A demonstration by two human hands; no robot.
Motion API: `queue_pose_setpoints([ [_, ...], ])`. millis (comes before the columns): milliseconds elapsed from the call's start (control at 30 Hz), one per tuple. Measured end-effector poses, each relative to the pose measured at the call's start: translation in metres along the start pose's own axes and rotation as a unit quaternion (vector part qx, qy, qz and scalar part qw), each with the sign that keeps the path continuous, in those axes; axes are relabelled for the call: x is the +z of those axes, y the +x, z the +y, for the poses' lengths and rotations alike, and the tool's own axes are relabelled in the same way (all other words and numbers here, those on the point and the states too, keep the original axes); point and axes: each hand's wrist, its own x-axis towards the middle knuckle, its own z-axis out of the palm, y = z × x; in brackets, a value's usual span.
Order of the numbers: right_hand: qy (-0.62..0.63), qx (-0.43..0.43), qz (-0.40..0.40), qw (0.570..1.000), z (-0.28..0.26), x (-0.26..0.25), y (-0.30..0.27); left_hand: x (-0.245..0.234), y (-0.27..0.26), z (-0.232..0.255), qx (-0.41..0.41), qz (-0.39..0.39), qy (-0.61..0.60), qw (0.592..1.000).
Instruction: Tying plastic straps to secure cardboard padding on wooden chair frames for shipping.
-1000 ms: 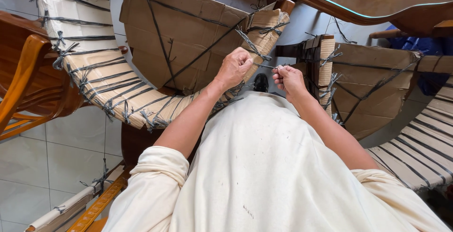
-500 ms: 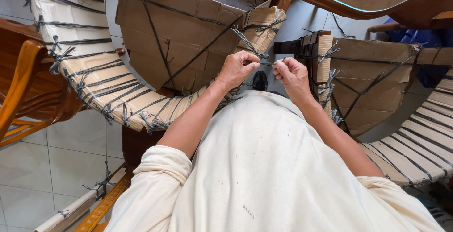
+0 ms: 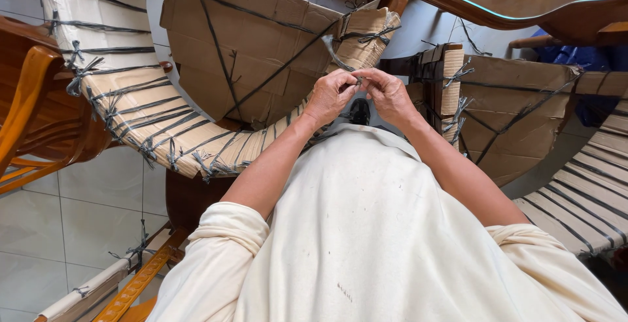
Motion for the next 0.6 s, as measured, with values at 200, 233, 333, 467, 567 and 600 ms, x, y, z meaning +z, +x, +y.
queue_pose_setpoints([
  [200, 0.040, -0.047, 0.054, 0.997, -0.032, 0.003, -0.004, -0.002, -0.002, 0.004, 0.045, 0.009, 0.007, 0.999],
  [233, 0.040, -0.047, 0.054, 0.997, -0.032, 0.002, -0.005, -0.002, -0.003, 0.005, 0.045, 0.010, 0.008, 0.999],
  [333, 0.023, -0.043, 0.049, 0.998, -0.031, 0.000, -0.007, -0.003, -0.004, 0.006, 0.057, 0.009, 0.010, 0.998],
  [467, 0.017, -0.039, 0.034, 0.999, -0.019, 0.003, -0.006, -0.003, -0.001, 0.003, 0.084, 0.008, 0.028, 0.996],
  [567, 0.041, -0.020, 0.033, 0.998, -0.007, 0.009, -0.003, -0.004, -0.002, 0.003, 0.102, -0.003, 0.041, 0.994],
  [600, 0.053, -0.010, 0.036, 0.998, -0.003, 0.010, 0.000, -0.004, -0.001, 0.005, 0.109, -0.007, 0.049, 0.993],
])
